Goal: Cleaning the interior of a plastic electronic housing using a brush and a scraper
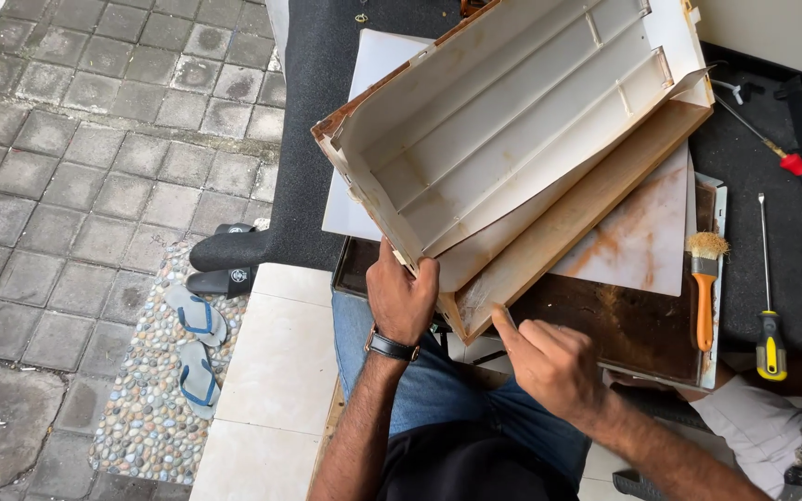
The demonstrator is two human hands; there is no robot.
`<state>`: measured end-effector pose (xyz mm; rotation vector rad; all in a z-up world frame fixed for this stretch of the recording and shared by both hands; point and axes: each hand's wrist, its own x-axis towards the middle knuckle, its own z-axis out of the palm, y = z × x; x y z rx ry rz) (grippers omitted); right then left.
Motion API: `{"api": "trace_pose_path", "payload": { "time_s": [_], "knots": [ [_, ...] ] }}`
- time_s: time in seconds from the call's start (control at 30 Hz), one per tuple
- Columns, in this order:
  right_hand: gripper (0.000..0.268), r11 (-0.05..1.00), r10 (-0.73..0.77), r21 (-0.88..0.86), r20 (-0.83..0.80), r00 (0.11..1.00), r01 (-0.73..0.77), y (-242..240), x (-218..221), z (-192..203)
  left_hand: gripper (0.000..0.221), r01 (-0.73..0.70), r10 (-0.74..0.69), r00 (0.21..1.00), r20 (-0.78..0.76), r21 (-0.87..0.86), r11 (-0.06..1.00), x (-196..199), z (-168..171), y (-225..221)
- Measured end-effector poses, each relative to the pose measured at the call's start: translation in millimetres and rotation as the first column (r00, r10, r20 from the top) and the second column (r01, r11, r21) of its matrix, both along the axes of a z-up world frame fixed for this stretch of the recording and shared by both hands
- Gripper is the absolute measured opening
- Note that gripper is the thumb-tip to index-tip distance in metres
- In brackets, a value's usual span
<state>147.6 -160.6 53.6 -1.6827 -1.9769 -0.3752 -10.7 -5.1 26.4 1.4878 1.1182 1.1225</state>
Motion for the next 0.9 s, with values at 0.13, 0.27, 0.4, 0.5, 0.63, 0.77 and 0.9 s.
{"api": "trace_pose_path", "payload": {
  "time_s": [0.13, 0.27, 0.4, 0.5, 0.63, 0.77, 0.9],
  "knots": [
    [0.019, 0.985, -0.135, 0.132, 0.162, 0.978, 0.114, 10, 34, 5, 0.025, -0.004, 0.005, 1.000, -0.012, 0.041, 0.999, 2, 3, 2],
    [0.024, 0.982, -0.129, 0.142, 0.000, 0.992, 0.127, -2, 5, 4, 0.021, -0.013, 0.012, 0.999, -0.039, -0.001, 1.000, 1, 5, 1],
    [0.028, 0.971, -0.138, 0.187, -0.060, 0.989, 0.147, -13, -26, -5, 0.023, -0.026, 0.026, 0.998, -0.053, -0.006, 1.000, 2, 3, 2],
    [0.029, 0.950, -0.167, 0.250, -0.106, 0.980, 0.189, -13, -25, -20, 0.024, -0.019, 0.018, 0.998, -0.058, -0.006, 1.000, 2, 4, 0],
    [0.029, 0.922, -0.223, 0.288, -0.153, 0.963, 0.259, -8, -20, -36, 0.028, -0.021, 0.017, 0.998, -0.068, -0.055, 0.998, 0, 7, -2],
    [0.028, 0.924, -0.263, 0.260, -0.103, 0.959, 0.281, -13, -27, -34, 0.028, -0.022, 0.017, 0.998, -0.065, -0.081, 0.996, 2, 6, 5],
    [0.025, 0.920, -0.295, 0.215, -0.171, 0.940, 0.328, -12, -8, -45, 0.031, -0.037, 0.030, 0.998, -0.054, -0.145, 0.989, -2, 5, 0]
  ]
}}
